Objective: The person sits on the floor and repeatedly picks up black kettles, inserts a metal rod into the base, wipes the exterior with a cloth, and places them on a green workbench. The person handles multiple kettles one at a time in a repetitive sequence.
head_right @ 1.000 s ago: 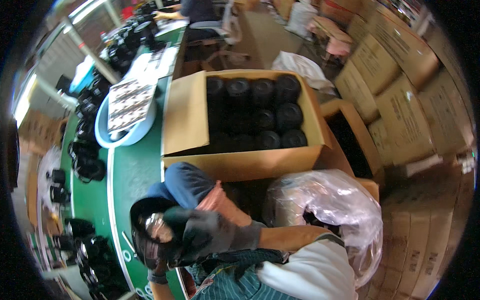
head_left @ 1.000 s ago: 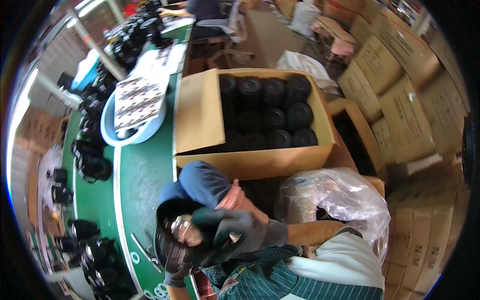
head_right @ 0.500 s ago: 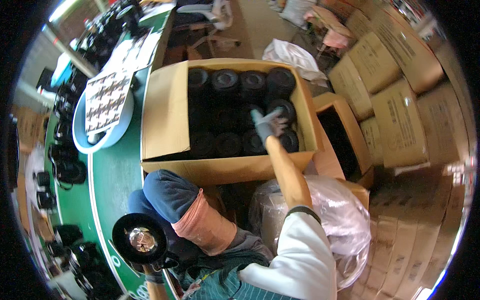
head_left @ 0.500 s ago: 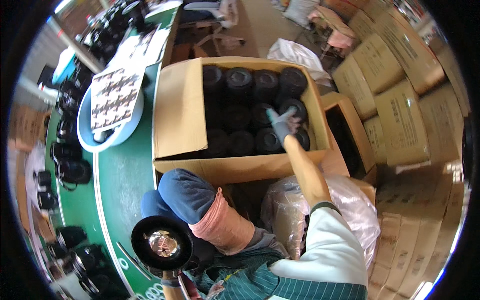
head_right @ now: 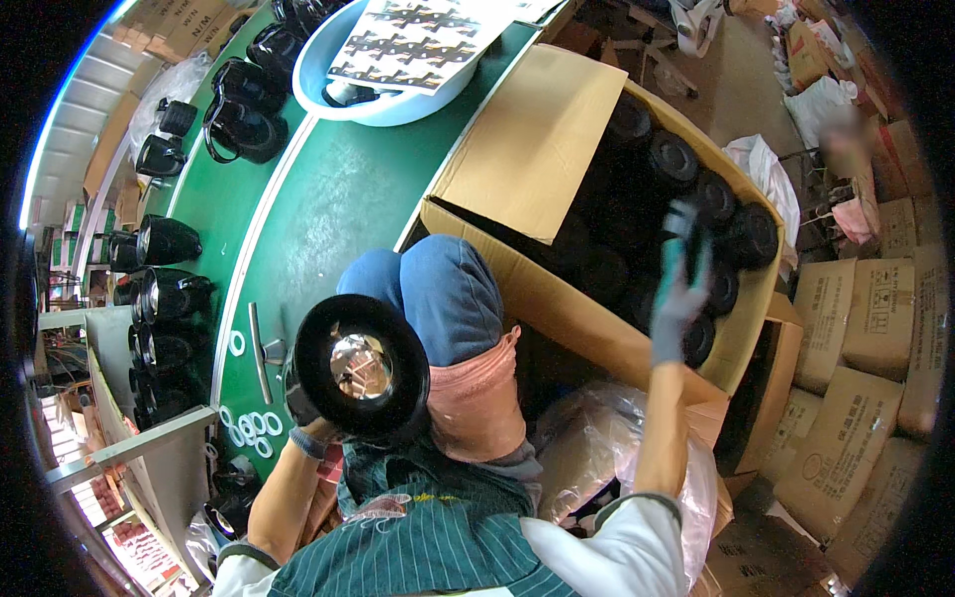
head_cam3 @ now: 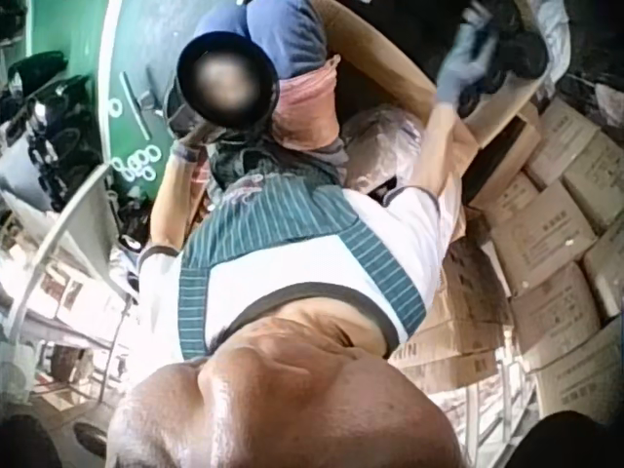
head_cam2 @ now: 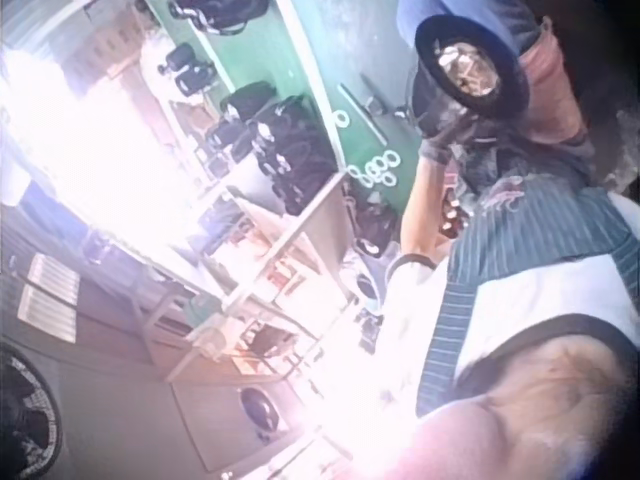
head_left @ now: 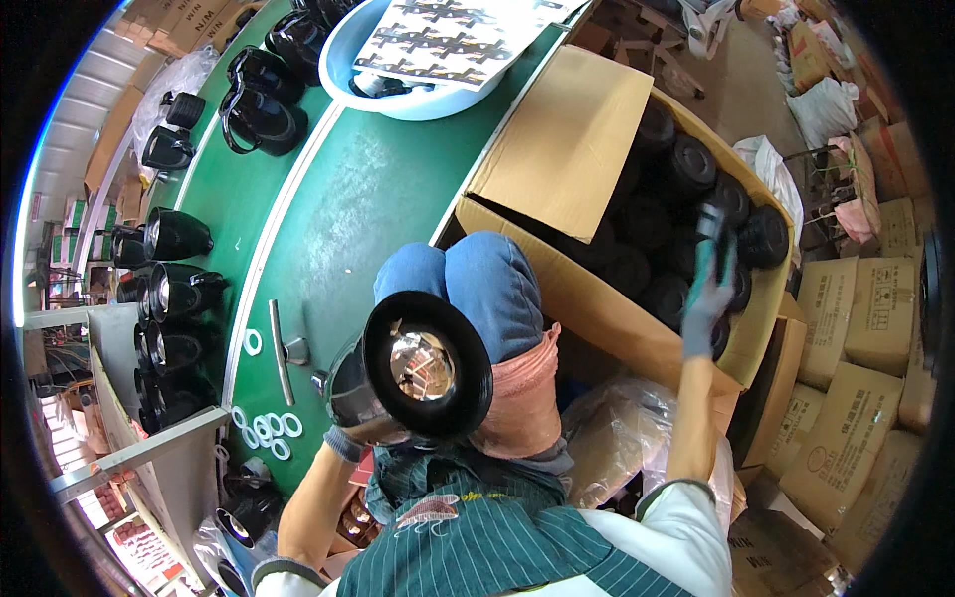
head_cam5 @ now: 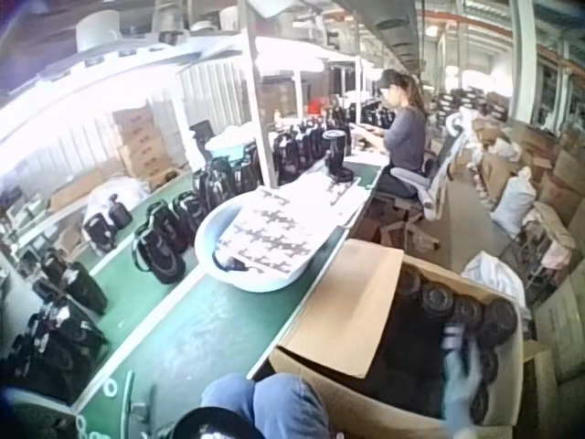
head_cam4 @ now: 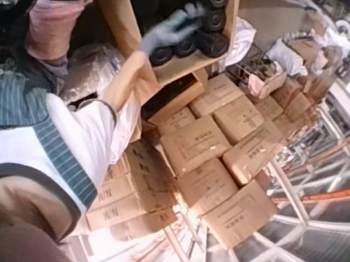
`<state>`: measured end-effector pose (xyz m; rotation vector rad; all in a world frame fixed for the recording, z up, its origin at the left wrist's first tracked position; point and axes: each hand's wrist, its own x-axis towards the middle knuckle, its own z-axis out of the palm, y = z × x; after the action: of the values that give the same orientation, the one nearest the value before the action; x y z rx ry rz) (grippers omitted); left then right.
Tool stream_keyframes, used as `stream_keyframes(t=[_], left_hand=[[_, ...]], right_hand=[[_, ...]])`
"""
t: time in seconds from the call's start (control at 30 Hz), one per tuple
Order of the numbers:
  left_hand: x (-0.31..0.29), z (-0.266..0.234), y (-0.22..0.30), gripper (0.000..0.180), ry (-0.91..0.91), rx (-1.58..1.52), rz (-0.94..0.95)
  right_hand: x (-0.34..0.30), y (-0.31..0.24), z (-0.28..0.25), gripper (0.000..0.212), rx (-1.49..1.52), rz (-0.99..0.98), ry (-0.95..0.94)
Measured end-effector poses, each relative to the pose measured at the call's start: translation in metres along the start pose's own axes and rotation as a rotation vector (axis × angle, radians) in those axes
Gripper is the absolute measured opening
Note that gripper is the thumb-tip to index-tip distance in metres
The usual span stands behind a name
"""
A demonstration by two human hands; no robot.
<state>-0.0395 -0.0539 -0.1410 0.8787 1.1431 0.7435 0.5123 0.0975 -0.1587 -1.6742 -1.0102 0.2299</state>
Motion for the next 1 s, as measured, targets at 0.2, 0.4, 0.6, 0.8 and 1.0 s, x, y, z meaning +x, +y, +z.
stream_keyframes(t=[0.2,0.4,0.6,0.8,1.0], left_hand=[[-0.001,-0.001,-0.001,0.051,-0.061,-0.004,0.040],[-0.027,0.008,0.027,0.052,-0.195,0.215,0.123],[-0.035,0.035,0.063,0.074,-0.422,0.202,0.407],[-0.051,-0.028,0.015,0.056,-0.325,-0.063,0.058],[-0.059,-0.039,0.078,0.032,-0.022,-0.226,0.115]], right_hand=[[-0.142,-0.208,0.020,0.093,0.803,-0.196,-1.013],[-0.163,-0.228,0.012,0.095,0.708,-0.421,-1.097],[-0.175,-0.240,0.006,0.097,0.710,-0.556,-1.113],[-0.173,-0.252,-0.007,0.112,0.518,-0.526,-1.142],[-0.161,-0.256,-0.010,0.140,0.297,-0.734,-1.199]])
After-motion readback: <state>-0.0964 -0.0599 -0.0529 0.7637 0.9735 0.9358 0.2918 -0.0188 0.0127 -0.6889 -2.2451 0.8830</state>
